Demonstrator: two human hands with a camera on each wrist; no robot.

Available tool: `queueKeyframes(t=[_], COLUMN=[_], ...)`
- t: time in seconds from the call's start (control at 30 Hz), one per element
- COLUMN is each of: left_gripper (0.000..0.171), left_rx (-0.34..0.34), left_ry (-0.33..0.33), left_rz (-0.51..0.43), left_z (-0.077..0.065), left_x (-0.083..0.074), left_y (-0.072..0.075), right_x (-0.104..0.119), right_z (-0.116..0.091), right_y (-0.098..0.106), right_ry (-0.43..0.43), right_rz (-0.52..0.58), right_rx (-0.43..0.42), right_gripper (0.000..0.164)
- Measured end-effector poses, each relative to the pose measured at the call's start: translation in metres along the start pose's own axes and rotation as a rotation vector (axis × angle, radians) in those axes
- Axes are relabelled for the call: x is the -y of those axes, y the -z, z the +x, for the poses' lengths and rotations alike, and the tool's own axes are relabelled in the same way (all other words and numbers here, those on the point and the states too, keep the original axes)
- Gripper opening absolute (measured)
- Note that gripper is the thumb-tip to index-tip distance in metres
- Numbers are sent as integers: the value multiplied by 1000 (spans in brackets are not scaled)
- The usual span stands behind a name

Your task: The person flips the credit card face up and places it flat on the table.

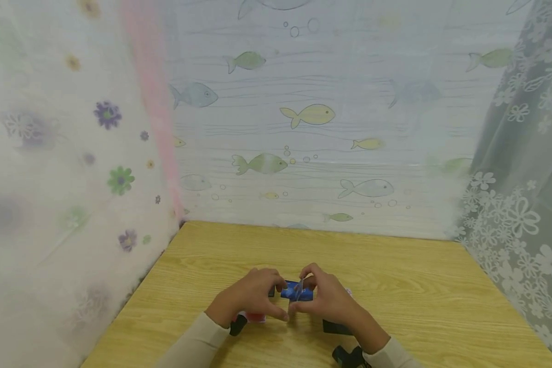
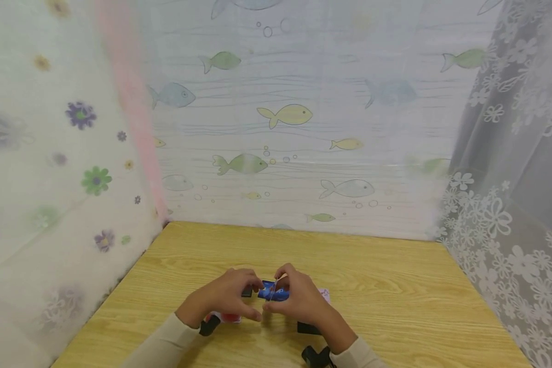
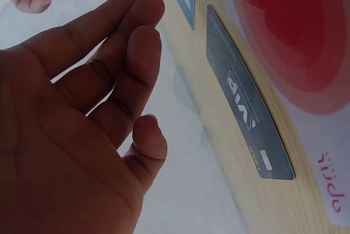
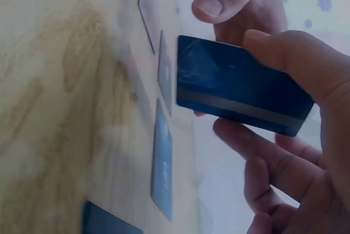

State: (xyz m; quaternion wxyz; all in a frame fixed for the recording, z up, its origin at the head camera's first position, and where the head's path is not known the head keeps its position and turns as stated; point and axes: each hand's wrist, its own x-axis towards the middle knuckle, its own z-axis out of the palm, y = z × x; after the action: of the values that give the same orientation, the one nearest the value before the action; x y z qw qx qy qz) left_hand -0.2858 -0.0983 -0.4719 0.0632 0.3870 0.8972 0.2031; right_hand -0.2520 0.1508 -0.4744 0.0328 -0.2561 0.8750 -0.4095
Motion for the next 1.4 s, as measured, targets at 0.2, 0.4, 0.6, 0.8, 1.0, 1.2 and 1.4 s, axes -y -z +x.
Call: queueKeyframes(t=[0.2, 0.4, 0.6, 0.8, 1.0, 1.2, 1.4], left_gripper=[53, 42, 36, 37, 45, 51, 49], left_rx=[-7, -14, -33, -35, -36, -40, -24], left_ry=[-26, -34, -37, -5, 24, 39, 43], left_rz=[-18, -56, -68, -60, -31, -19, -21], left_z=[1, 0, -2, -3, -4, -5, -6], left_x=[2, 3, 6, 9, 13, 11, 9], left_y=[-4, -2, 1, 3, 3, 6, 8], right_x=[0, -2, -4, -7, -12, -15, -20], right_z=[-1, 0, 0, -2, -5, -12, -16], right_y=[-2, -1, 2, 8, 14, 16, 11], right_ry=[-20, -38, -34, -37, -57, -37, -30], right_rz=[96, 130, 84, 34, 14, -15, -87], right_rx=[-16, -35, -50, -62, -35, -26, -32], right_gripper=[59, 61, 57, 52, 50, 51, 49])
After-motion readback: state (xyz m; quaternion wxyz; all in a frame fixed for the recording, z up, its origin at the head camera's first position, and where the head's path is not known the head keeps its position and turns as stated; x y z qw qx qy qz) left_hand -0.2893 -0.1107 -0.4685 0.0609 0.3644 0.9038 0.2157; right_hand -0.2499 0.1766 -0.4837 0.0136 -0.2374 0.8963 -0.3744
